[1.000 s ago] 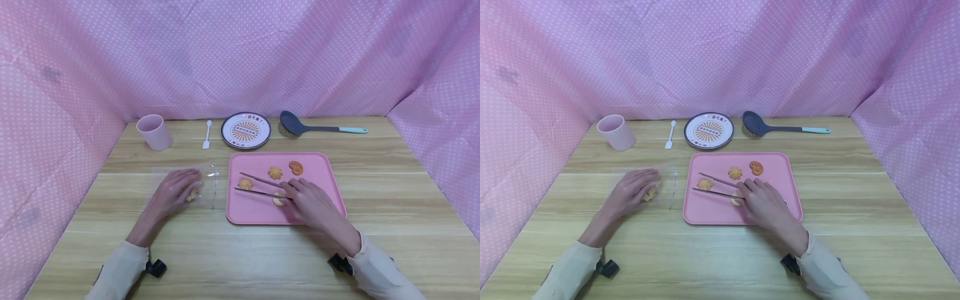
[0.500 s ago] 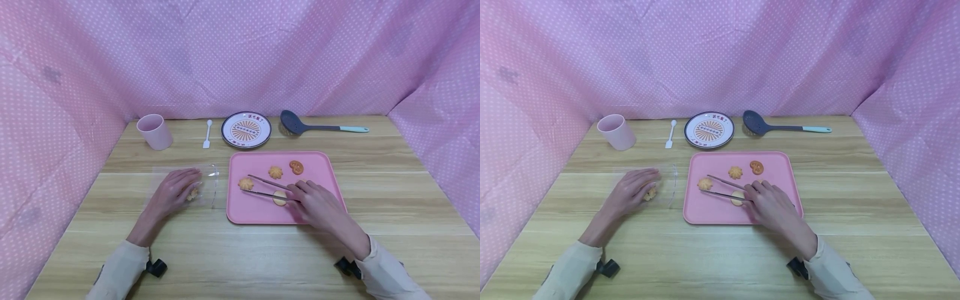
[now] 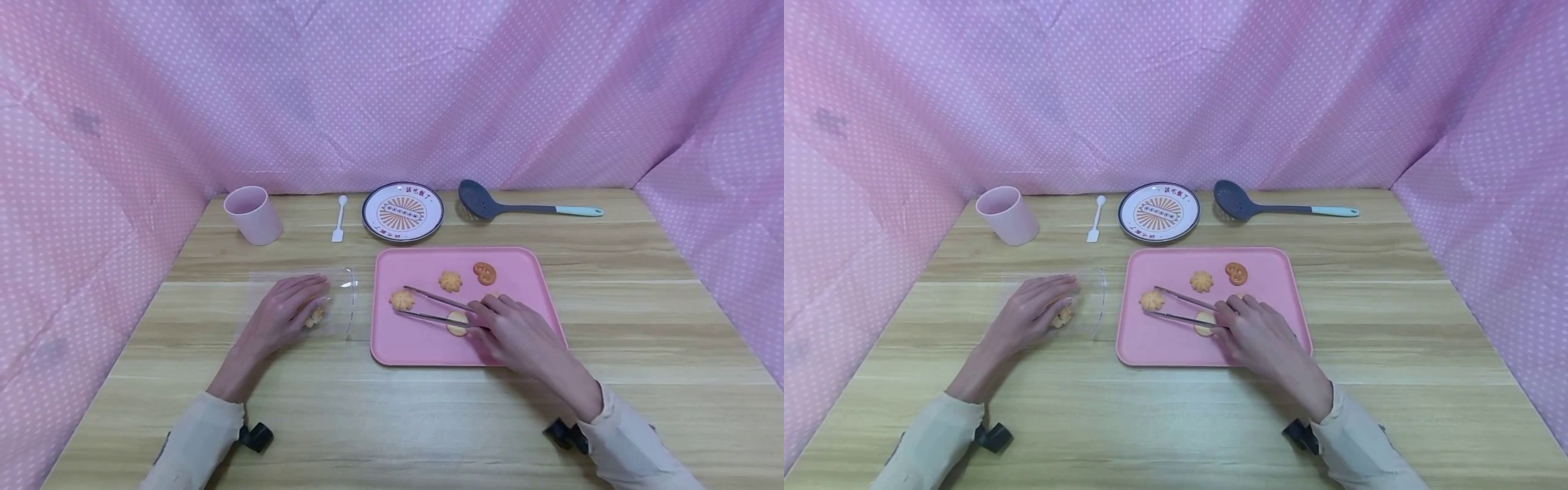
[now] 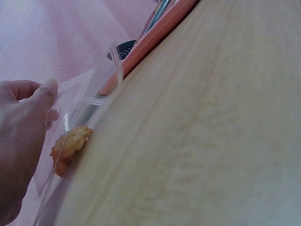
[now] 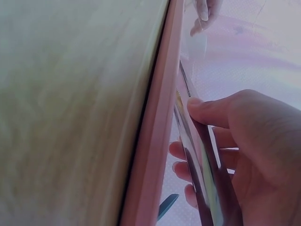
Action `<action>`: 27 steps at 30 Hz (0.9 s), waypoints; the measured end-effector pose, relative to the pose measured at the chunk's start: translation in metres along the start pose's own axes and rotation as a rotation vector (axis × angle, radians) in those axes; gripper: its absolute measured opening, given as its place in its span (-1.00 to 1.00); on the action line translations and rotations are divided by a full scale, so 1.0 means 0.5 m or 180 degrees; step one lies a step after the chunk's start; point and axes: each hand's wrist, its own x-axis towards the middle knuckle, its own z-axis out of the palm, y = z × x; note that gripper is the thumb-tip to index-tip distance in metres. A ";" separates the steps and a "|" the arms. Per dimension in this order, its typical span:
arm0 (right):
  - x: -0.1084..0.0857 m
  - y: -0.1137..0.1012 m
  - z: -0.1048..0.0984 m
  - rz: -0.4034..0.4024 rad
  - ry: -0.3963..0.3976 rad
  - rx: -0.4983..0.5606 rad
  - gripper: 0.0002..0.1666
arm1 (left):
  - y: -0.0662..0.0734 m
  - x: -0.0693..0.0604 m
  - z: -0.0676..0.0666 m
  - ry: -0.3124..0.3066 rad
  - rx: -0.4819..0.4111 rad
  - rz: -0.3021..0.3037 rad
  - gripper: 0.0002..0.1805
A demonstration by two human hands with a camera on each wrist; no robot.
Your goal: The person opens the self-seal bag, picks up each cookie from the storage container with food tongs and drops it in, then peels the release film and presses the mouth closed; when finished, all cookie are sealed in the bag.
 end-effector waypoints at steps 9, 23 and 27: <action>0.003 0.003 0.002 -0.0014 0.0002 -0.0008 -0.67 | 0.002 0.001 0.000 -0.0052 -0.0016 -0.0077 -0.63; 0.005 0.004 0.004 -0.0104 0.0077 -0.0095 -0.70 | 0.001 -0.002 0.001 -0.0021 -0.0023 -0.0024 -0.64; 0.005 0.005 0.005 -0.0137 0.0122 -0.0114 -0.71 | 0.005 -0.003 -0.001 -0.0056 -0.0028 -0.0093 -0.63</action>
